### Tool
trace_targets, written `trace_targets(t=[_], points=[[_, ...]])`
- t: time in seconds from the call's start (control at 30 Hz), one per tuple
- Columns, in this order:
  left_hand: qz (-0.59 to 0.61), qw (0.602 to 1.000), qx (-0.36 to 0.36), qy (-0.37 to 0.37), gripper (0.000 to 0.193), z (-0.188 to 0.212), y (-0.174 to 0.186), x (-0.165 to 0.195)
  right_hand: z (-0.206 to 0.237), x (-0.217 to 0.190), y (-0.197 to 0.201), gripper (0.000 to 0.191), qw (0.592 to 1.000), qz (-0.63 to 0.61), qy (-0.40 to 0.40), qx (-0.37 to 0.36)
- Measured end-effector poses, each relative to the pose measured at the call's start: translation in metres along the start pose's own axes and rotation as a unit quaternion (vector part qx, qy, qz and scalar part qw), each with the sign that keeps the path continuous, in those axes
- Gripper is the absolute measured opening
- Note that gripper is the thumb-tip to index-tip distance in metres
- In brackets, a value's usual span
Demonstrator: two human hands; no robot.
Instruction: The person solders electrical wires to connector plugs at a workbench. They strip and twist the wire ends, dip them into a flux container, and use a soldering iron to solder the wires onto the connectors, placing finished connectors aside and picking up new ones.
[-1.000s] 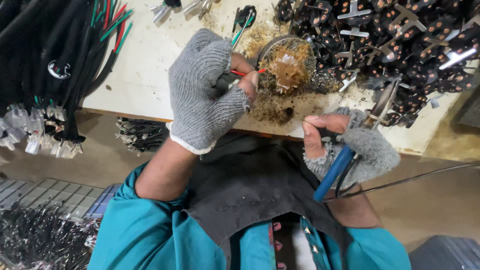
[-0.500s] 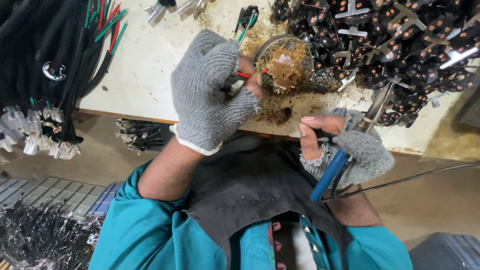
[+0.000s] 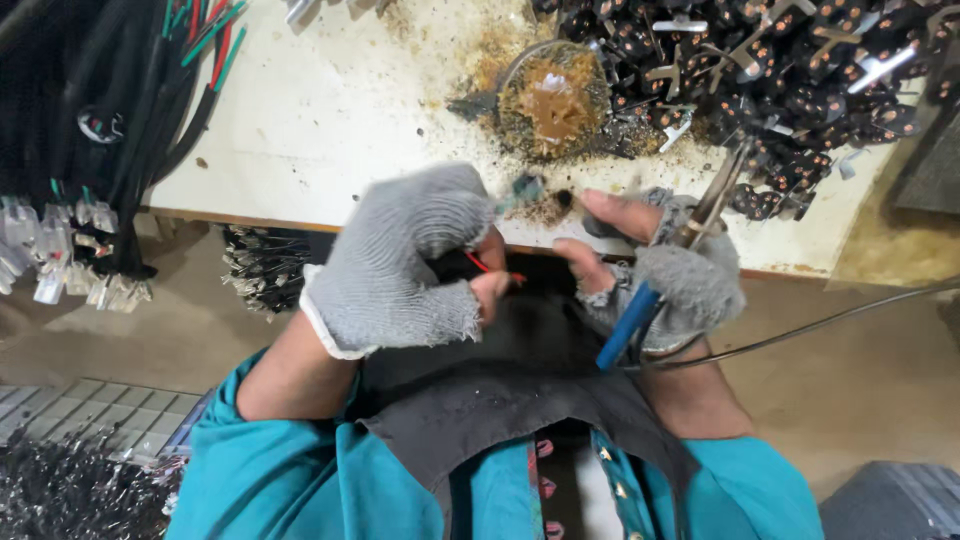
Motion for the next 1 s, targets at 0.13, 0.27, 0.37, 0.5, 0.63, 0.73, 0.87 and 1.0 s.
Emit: trace_targets(t=[0.13,0.27,0.37,0.5,0.63,0.73,0.87,1.0], points=[[0.168,0.982,-0.054,0.073,0.016,0.014,-0.036,-0.025,0.007,0.006,-0.008,0.022,0.996,-0.092,-0.018,-0.008],[0.34,0.923,-0.07,0.165,0.012,0.022,-0.068,-0.046,0.011,0.007,-0.008,0.025,0.989,-0.145,0.016,-0.015],[0.285,0.95,-0.047,0.118,0.015,0.022,-0.065,-0.034,0.009,0.003,-0.004,0.023,0.993,-0.108,0.04,-0.026],[0.075,0.996,0.01,-0.04,0.017,0.017,-0.038,0.003,-0.001,-0.007,0.004,0.009,0.995,-0.049,0.072,-0.039],[-0.069,0.99,-0.12,0.006,0.021,0.006,-0.035,-0.005,-0.019,-0.019,0.001,0.019,0.986,0.048,0.112,-0.117],[-0.202,0.979,0.007,0.003,0.028,0.0,-0.025,-0.016,-0.029,-0.031,0.0,0.006,0.98,0.058,0.17,-0.08],[-0.232,0.97,0.07,0.002,0.031,0.001,-0.029,-0.025,-0.032,-0.006,-0.01,0.02,0.988,-0.102,-0.099,-0.061],[-0.245,0.964,0.099,0.006,0.034,0.003,-0.029,-0.025,-0.02,-0.016,-0.001,0.018,0.99,0.116,0.065,-0.051]])
Point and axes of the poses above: each hand's wrist, its own z-axis away from the middle knuckle, its own y-axis out of the back of the hand, x = y × z, the point moved 5 cm from there along -z, towards the middle knuckle, and after that the axes turned 9 degrees about -x, right-handed, at the moved point
